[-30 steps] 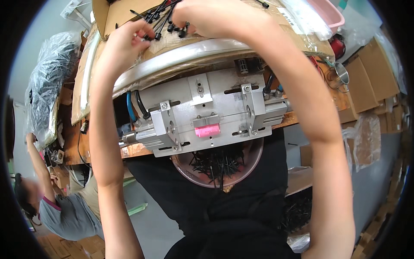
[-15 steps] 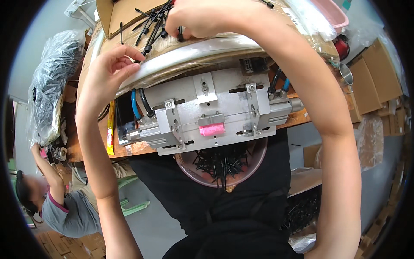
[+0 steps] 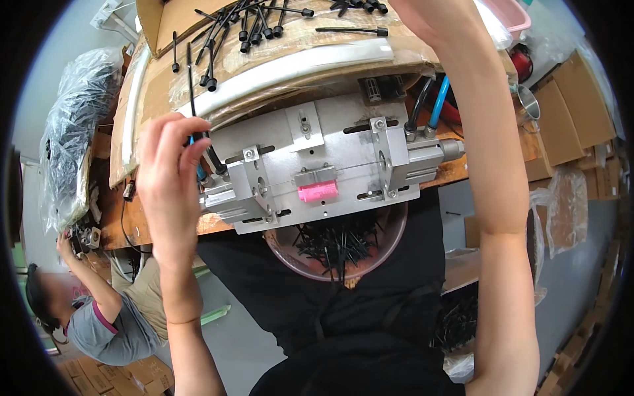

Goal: The person assembles black cable ties by inserting the head into a pink fixture on a metal machine and pulling the tail through to secure it. They repeatedly pick up ties from a cardboard box, process them one by one, and place the finished items into a pink bowl.

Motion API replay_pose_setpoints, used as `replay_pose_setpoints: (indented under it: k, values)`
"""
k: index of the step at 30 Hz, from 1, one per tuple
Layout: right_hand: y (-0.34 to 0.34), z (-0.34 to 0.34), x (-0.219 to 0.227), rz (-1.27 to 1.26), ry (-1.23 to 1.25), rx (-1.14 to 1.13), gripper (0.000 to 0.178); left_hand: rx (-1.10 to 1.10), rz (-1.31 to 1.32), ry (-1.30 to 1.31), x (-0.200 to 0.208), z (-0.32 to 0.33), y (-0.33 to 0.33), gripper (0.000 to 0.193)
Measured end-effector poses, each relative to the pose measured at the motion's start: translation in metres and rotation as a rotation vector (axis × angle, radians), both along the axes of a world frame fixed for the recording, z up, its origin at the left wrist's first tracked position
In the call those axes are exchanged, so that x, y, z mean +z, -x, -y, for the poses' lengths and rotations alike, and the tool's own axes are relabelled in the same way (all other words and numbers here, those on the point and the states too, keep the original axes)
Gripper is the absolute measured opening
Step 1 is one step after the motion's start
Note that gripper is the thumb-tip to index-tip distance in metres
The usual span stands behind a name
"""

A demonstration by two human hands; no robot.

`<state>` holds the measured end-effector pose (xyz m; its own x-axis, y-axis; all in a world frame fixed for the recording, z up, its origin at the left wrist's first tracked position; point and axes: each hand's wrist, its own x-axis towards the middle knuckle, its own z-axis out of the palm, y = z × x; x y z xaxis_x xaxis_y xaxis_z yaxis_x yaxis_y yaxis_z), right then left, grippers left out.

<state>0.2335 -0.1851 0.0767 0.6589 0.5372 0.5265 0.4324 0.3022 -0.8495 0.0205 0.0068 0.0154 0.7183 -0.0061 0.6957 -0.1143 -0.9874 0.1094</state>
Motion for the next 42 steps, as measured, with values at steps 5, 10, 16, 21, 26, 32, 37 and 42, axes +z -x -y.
replay_pose_setpoints:
  k: [5,10,16,21,26,32,37,42]
  values:
    - [0.020,0.026,-0.024,-0.021,-0.085,-0.087,0.032,-0.002,-0.016,0.129,-0.016,0.030,0.016,0.045]
    - [0.056,0.059,-0.043,-0.109,-0.130,-0.098,0.027,-0.068,-0.319,0.122,-0.077,0.102,0.058,0.058]
    - [0.067,0.094,-0.055,-0.046,-0.078,-0.116,0.033,0.040,-0.458,0.166,-0.093,0.123,0.045,0.072]
    - [0.108,0.086,-0.063,0.109,0.006,-0.266,0.025,0.008,-0.482,0.128,-0.088,0.116,0.041,0.073]
    - [0.165,0.065,-0.123,0.431,0.321,-0.352,0.054,-0.048,-0.486,0.154,-0.065,0.096,0.041,0.065]
    - [0.189,0.049,-0.164,0.464,0.488,-0.254,0.067,0.189,0.080,0.018,-0.009,0.009,-0.034,0.037]
    - [0.183,0.040,-0.168,0.437,0.515,-0.199,0.067,0.062,-0.072,0.105,0.006,-0.009,-0.042,0.022]
    - [0.181,0.048,-0.153,0.439,0.595,-0.206,0.067,0.137,0.065,0.124,-0.006,0.037,-0.001,0.024]
